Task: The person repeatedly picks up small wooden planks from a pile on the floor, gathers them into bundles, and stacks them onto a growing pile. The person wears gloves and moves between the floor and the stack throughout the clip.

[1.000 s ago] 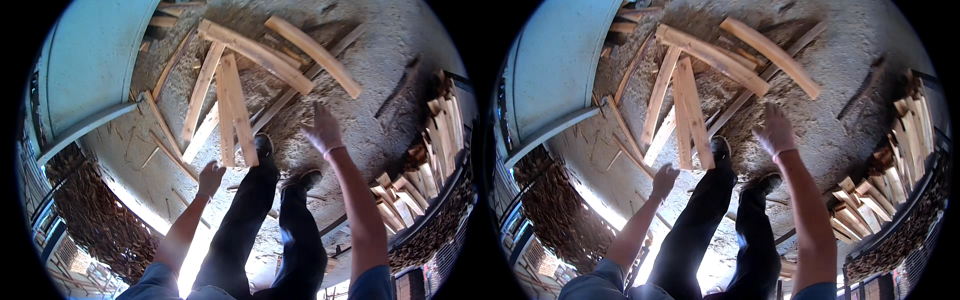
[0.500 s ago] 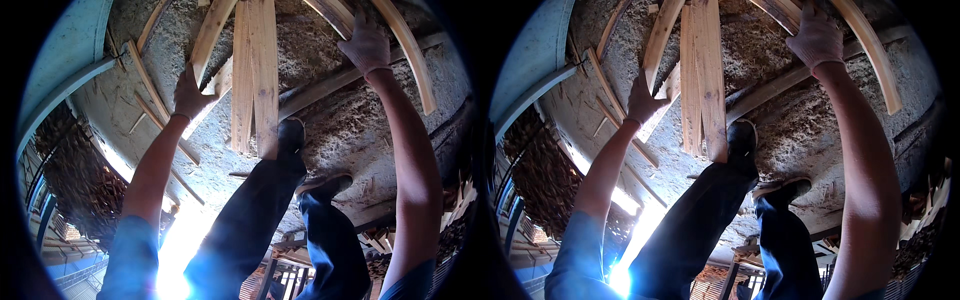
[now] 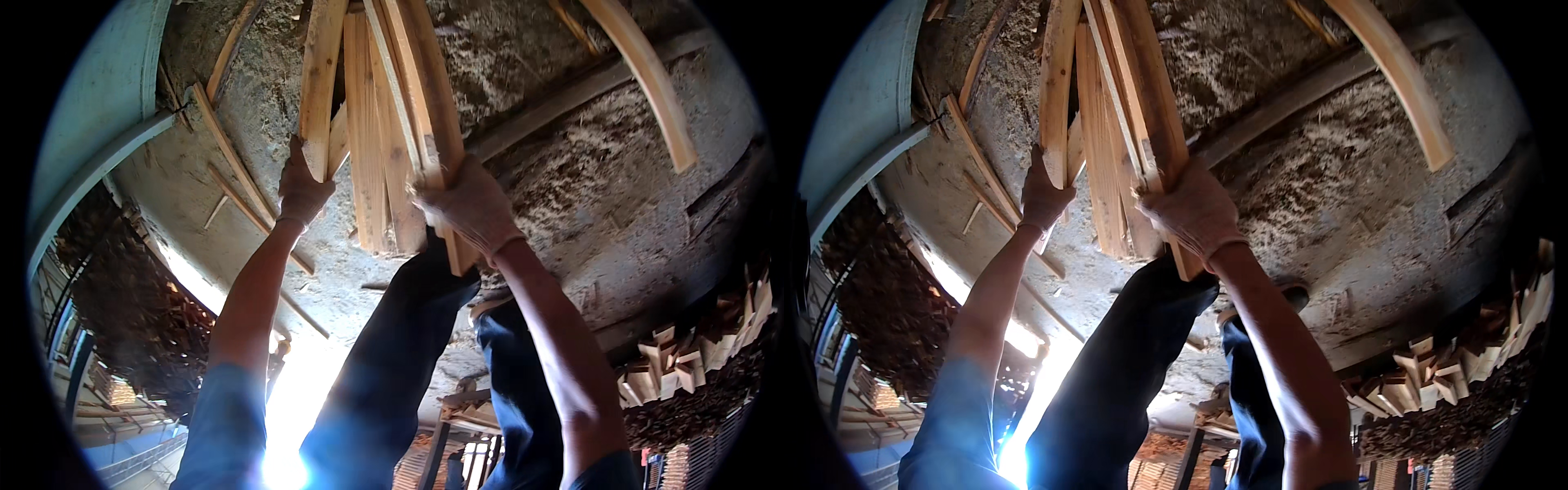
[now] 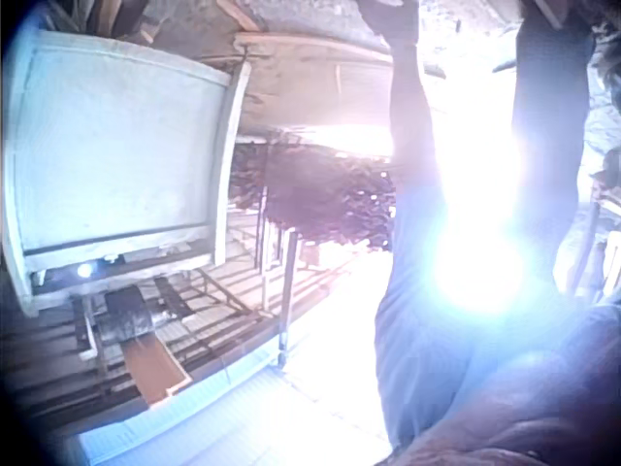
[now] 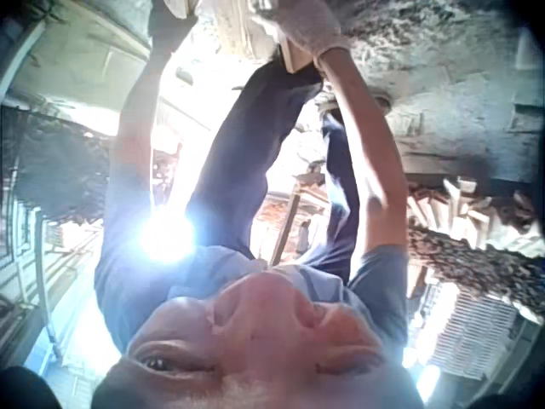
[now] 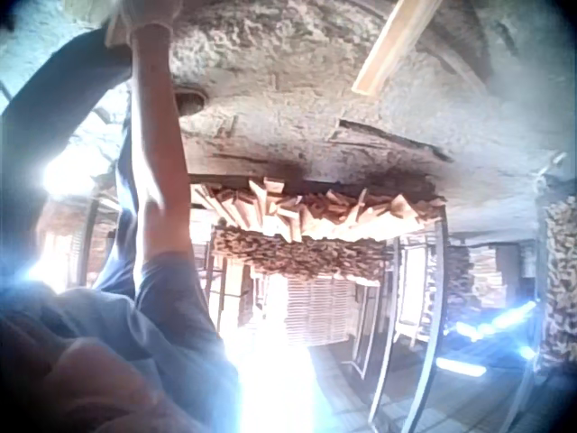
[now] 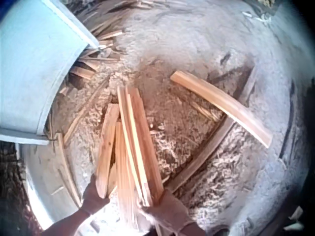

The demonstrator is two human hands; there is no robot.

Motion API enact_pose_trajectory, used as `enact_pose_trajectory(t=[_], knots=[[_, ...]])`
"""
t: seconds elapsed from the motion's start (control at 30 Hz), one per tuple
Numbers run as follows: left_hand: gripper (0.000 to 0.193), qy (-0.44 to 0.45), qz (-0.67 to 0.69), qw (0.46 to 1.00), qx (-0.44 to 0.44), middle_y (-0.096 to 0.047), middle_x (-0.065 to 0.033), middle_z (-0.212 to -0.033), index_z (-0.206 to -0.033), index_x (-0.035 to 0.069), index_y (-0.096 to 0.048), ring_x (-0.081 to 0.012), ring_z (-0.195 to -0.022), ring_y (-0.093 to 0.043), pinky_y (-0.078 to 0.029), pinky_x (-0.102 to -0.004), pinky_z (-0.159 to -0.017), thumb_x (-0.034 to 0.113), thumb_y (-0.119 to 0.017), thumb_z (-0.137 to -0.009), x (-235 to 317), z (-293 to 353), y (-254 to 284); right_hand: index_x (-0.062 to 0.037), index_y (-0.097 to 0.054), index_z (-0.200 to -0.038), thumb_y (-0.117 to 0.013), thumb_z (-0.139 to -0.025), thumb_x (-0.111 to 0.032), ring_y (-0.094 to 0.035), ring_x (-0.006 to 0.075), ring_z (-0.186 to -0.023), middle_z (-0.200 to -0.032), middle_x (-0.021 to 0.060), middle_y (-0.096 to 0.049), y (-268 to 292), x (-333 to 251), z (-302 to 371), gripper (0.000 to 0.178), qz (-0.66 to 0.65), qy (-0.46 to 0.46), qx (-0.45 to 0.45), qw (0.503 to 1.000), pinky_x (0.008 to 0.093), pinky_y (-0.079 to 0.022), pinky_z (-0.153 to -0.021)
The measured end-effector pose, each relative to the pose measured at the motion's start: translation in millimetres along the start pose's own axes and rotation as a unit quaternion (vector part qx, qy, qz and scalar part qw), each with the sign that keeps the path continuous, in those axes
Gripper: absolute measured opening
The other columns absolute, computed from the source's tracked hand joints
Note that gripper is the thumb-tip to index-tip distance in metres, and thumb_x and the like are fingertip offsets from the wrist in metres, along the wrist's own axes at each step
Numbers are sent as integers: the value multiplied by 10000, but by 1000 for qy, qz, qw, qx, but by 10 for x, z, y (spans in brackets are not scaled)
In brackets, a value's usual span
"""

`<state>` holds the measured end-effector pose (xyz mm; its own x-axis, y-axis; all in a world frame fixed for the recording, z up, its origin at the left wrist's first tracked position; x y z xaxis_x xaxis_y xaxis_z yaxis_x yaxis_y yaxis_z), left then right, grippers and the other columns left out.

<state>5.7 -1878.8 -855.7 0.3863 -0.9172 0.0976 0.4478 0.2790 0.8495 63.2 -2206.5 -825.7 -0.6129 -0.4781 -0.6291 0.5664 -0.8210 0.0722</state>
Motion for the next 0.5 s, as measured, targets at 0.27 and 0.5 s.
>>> enact_pose_trajectory(t=[0.27, 0.5], knots=[[1248, -7, 341, 936, -90, -372, -277, -1589, -1616, -16, -102, -363, -1461, -415, -363, -354, -1196, 342, -894, -721, 810, 394, 351, 26, -528, -1447, -698, -886, -650, -532, 319, -1367, -1442, 247, -566, -286, 256, -85, 894, -286, -111, -58, 950, 354, -421, -1111], [1097, 88, 363, 919, -126, -386, -240, -1595, -1592, -46, -226, -312, -1499, -349, -284, -363, -1229, 452, -841, -833, 704, 237, 23, -21, -474, -1522, -642, -820, -796, -512, 367, -1379, -1509, 216, -530, -324, 93, -221, 1059, -128, -99, -222, 962, 447, -441, -1107]])
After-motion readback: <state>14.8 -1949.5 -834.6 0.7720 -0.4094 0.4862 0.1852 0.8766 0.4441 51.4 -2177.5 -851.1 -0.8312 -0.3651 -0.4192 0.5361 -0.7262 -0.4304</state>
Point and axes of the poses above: each hand's wrist, its own z-axis away from the middle knuckle, its own y-axis out of the back of the hand, x = y × z, the point moved 2 cm from there along -z, towards the middle knuckle
